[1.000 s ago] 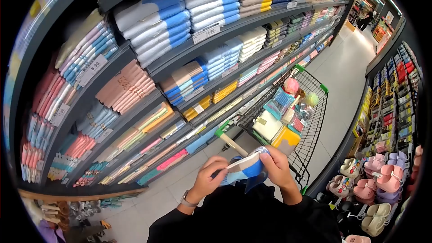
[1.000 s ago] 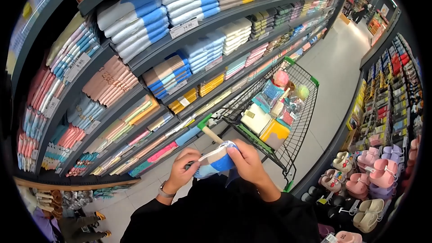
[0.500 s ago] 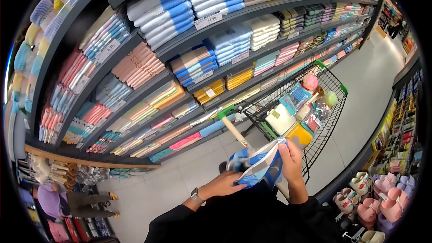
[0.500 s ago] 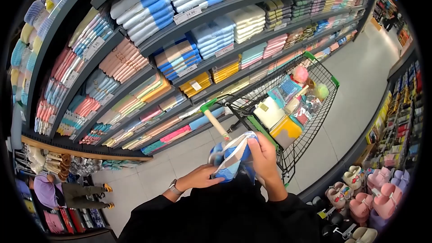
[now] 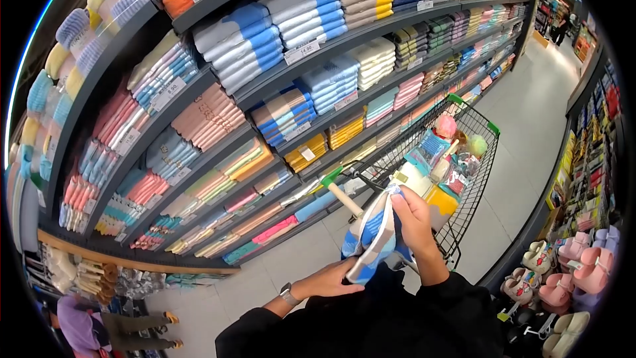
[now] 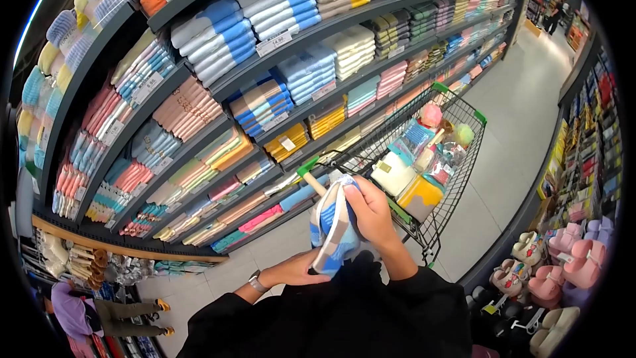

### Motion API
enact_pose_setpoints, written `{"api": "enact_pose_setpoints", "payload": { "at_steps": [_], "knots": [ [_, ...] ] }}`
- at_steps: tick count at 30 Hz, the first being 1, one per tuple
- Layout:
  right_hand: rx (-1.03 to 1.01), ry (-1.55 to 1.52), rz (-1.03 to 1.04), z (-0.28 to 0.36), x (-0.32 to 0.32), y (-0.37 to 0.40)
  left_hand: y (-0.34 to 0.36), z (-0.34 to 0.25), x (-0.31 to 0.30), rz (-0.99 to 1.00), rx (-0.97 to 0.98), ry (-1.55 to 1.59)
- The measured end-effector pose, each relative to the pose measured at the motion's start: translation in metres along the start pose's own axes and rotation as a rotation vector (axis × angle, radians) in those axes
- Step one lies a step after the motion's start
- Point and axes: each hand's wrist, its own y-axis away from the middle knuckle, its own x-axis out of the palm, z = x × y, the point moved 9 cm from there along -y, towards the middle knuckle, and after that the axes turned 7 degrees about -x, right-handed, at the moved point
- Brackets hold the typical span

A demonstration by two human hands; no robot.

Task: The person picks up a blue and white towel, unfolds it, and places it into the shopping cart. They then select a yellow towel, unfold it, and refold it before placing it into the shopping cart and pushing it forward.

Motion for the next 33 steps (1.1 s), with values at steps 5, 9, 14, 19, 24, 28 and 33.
{"api": "enact_pose_setpoints", "payload": {
  "at_steps": [5,9,14,19,24,28,33],
  "knots": [
    [-0.024,0.073,-0.008,0.009,0.015,-0.003,0.018,0.041,-0.008,-0.044,0.078,-0.232],
    [-0.090,0.208,-0.040,0.012,0.018,-0.010,0.036,0.048,-0.044,-0.199,0.124,-0.359],
    [-0.202,0.449,-0.175,0.013,-0.012,-0.041,0.098,0.023,-0.143,-0.643,0.170,-0.487],
    [-0.176,0.496,-0.142,-0.015,-0.019,-0.054,0.155,-0.035,-0.230,-0.941,0.151,-0.724],
    [-0.191,0.452,-0.105,-0.030,-0.001,-0.064,0.174,-0.063,-0.255,-1.006,0.118,-0.960],
    [-0.092,0.162,-0.106,-0.018,0.012,-0.058,0.192,-0.079,-0.262,-1.024,0.071,-1.009],
    [-0.290,-0.012,0.047,0.086,0.042,-0.013,0.252,-0.125,-0.257,-1.257,0.144,-0.989]
  ]
}}
